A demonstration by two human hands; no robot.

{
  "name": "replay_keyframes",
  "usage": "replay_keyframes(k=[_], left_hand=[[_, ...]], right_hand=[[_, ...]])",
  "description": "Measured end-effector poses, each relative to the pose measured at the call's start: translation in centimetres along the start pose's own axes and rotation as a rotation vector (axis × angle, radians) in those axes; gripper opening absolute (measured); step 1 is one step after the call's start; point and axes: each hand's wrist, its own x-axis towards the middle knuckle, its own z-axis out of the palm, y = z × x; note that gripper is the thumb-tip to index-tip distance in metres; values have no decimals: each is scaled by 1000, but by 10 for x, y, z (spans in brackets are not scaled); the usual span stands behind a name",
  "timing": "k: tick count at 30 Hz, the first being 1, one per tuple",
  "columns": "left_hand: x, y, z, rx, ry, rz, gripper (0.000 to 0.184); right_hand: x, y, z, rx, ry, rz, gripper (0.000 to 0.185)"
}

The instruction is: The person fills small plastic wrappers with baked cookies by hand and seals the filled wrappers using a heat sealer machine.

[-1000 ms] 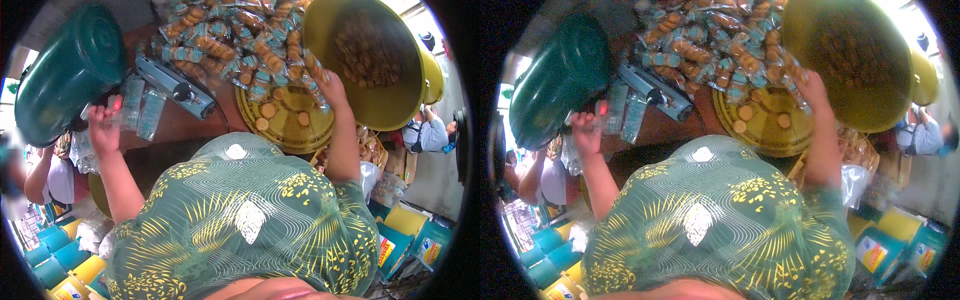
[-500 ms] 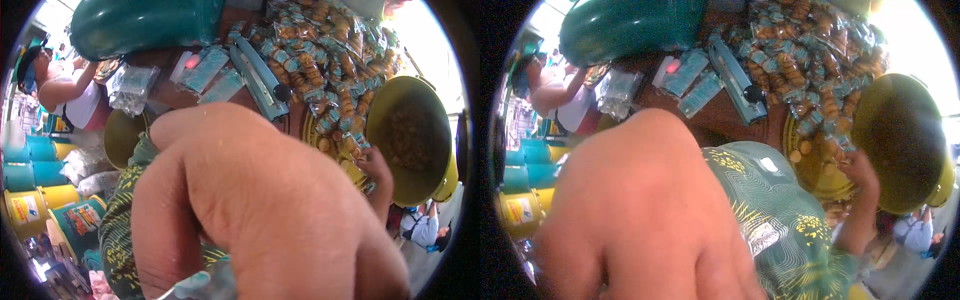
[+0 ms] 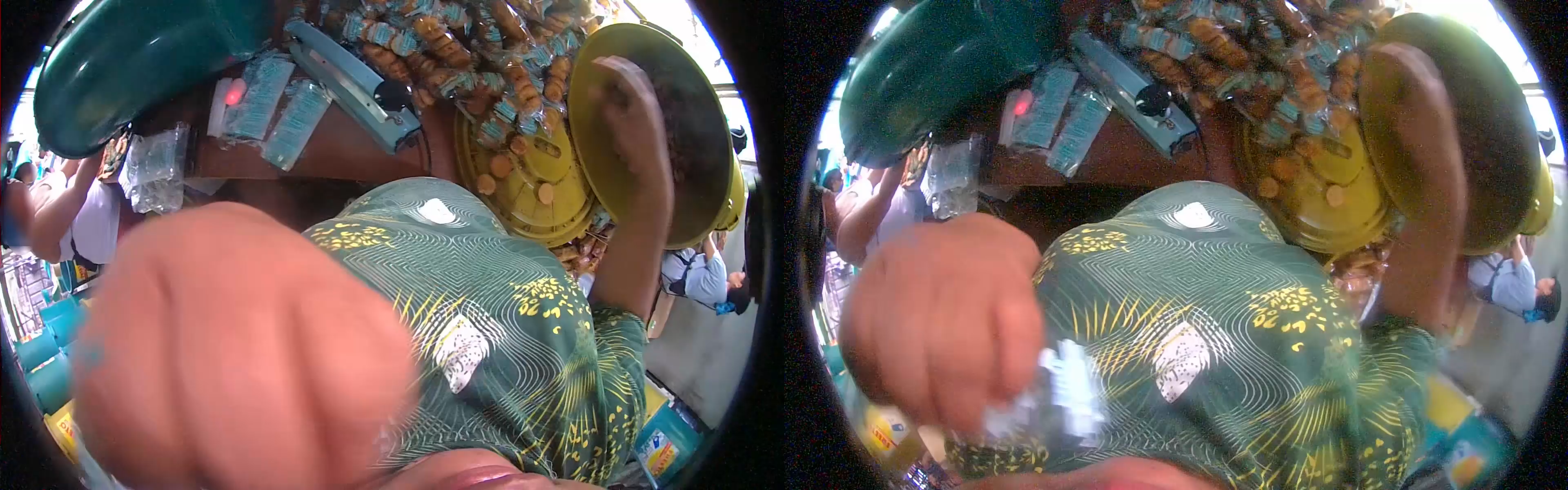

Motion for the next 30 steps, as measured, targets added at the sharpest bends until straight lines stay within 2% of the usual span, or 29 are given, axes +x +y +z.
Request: replay_keyframes(k=[1,3,5,7,9,11,14,16,20,22,27,30], left_hand=[[-2,-1,-5,-33,-6,3,20],[-21,5,-15,-41,39,-13,21],[-53,6,-30,77,100,-50,25],[-84,-17,-23,162,527,49,25],[-107,-30,-25,321,974,-4,24],[-139,-40,-43,270,1116,-48,22],[-140,-56,-50,210,1198,-101,23],[-132,-65,-56,235,1183,-147,24],[-106,-69,-60,343,1134,-218,23],[-108,-70,-66,268,1119,-203,22],[-124,-68,-76,5,1136,-91,21],[-122,-68,-72,-80,1138,-33,21]], right_hand=[[-16,5,21,143,-72,16,33],[-40,13,56,170,-401,267,29],[-54,-10,71,298,-508,391,28],[-60,-33,69,491,-390,254,36],[-60,-63,51,701,-306,38,46],[-51,-98,13,916,-265,-235,52],[-47,-138,3,1552,-258,-525,56],[-49,-140,-9,1574,-252,-650,44],[-54,-137,-20,1632,-233,-630,30],[-59,-137,-18,1554,-119,-495,28],[-87,-115,3,1374,146,35,33],[-99,-93,26,1469,206,159,27]])
